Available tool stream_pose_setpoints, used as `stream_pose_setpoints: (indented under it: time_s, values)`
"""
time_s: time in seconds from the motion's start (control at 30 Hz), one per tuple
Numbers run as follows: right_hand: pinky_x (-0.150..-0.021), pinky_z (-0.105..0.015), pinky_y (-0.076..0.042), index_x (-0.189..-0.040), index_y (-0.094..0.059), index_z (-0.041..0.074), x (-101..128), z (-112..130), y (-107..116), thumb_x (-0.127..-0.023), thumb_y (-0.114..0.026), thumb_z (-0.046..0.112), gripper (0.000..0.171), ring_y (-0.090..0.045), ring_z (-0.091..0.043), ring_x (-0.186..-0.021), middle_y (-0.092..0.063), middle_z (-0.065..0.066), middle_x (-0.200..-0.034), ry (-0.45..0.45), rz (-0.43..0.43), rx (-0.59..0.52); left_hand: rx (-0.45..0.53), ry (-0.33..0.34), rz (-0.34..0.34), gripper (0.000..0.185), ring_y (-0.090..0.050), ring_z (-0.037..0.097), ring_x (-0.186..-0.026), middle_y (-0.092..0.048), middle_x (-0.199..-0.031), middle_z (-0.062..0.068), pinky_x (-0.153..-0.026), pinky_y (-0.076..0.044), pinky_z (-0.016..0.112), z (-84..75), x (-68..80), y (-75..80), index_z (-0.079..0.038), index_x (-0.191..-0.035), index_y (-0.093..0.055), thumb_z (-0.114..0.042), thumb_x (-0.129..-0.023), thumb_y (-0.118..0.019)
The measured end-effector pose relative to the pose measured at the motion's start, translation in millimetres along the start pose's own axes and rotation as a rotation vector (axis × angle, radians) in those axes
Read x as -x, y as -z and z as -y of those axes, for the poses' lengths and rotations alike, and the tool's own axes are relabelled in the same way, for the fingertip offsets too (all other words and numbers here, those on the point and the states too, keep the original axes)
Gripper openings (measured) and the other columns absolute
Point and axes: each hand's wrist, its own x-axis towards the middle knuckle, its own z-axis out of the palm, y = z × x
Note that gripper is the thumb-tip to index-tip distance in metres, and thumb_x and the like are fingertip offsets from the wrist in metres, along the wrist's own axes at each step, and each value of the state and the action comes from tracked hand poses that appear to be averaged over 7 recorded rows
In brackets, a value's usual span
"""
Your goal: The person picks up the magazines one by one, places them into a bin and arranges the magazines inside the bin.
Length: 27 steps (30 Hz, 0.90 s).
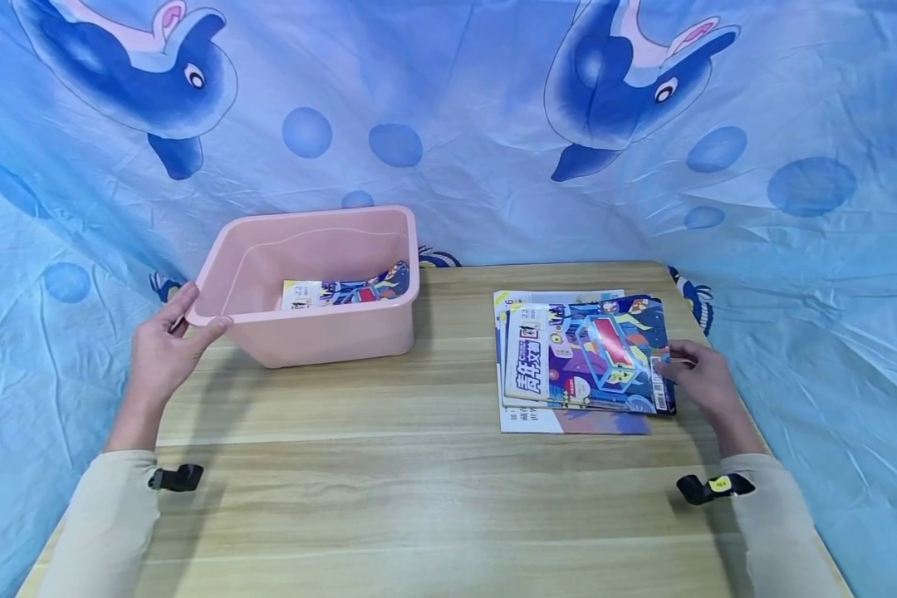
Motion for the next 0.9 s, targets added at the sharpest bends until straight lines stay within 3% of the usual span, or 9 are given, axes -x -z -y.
stream_pose_setpoints:
  time_s: [0.1,0.27,0.33,0.43,0.53,0.6,0.73,0.9]
  values:
    - [-0.066,-0.015,-0.053,-0.134,-0.053,-0.01,-1,2,3,-0.103,-0.063,0.017,0.042,-0.053,0.012,-0.084,-0.062,-0.033,-0.124,0.066,0.027,0.012,0.004,0.0,0.001,0.078,-0.037,0.021,-0.148,-0.036,-0.163,-0.001,-0.115,-0.038,0.025,0.1,1.1,0.4,-0.016,-0.156,-0.04,-0.034,-0.091,-0.079]
    - [-0.066,-0.018,-0.054,-0.132,-0.052,-0.009,-2,7,10,-0.102,-0.063,0.016,0.04,-0.055,0.015,-0.083,-0.065,-0.033,-0.12,0.112,0.077,0.005,0.009,0.004,0.003,0.078,-0.036,0.022,-0.149,-0.035,-0.164,-0.001,-0.116,-0.038,0.025,-0.3,2.8,1.2,-0.016,-0.157,-0.04,-0.034,-0.091,-0.079]
    - [-0.066,-0.02,-0.056,-0.131,-0.052,-0.008,-2,9,13,-0.102,-0.064,0.017,0.04,-0.057,0.013,-0.084,-0.068,-0.025,-0.116,0.106,0.092,-0.018,0.011,0.003,0.003,0.078,-0.036,0.022,-0.149,-0.035,-0.164,0.0,-0.117,-0.038,0.027,-0.1,3.0,1.3,-0.016,-0.157,-0.039,-0.033,-0.091,-0.079]
    - [-0.067,-0.023,-0.059,-0.129,-0.051,-0.006,-2,11,17,-0.101,-0.065,0.016,0.038,-0.058,0.011,-0.085,-0.071,0.002,-0.104,0.092,0.119,-0.075,0.01,0.0,0.003,0.078,-0.036,0.023,-0.149,-0.035,-0.164,0.0,-0.117,-0.038,0.028,0.6,2.6,1.2,-0.016,-0.157,-0.039,-0.033,-0.092,-0.079]
    - [-0.067,-0.026,-0.061,-0.125,-0.052,0.0,-3,12,21,-0.1,-0.065,0.013,0.031,-0.062,0.007,-0.085,-0.065,0.024,-0.095,0.077,0.154,-0.177,0.008,-0.005,-0.001,0.079,-0.037,0.022,-0.149,-0.036,-0.164,0.0,-0.116,-0.038,0.027,1.1,2.2,1.0,-0.016,-0.156,-0.039,-0.034,-0.091,-0.079]
    - [-0.067,-0.025,-0.06,-0.121,-0.054,0.008,-3,13,24,-0.1,-0.066,0.012,0.024,-0.064,0.005,-0.085,-0.066,0.028,-0.094,0.066,0.172,-0.247,0.006,-0.008,-0.001,0.079,-0.037,0.022,-0.149,-0.036,-0.164,0.0,-0.116,-0.038,0.026,1.0,1.9,1.2,-0.015,-0.156,-0.039,-0.034,-0.091,-0.079]
    - [-0.066,-0.022,-0.059,-0.115,-0.059,0.018,-3,14,28,-0.099,-0.067,0.006,0.021,-0.068,0.0,-0.084,-0.073,0.021,-0.095,0.047,0.196,-0.427,0.005,-0.012,0.0,0.079,-0.037,0.023,-0.148,-0.036,-0.163,0.001,-0.115,-0.039,0.025,1.5,1.6,1.4,-0.015,-0.156,-0.039,-0.034,-0.091,-0.079]
    - [-0.061,-0.023,-0.059,-0.109,-0.068,0.018,0,16,31,-0.096,-0.066,-0.004,0.026,-0.071,-0.006,-0.079,-0.077,0.009,-0.096,0.024,0.208,-0.735,0.003,-0.003,0.001,0.078,-0.036,0.024,-0.148,-0.035,-0.163,0.0,-0.117,-0.038,0.032,3.2,1.7,1.1,-0.016,-0.156,-0.039,-0.031,-0.092,-0.079]
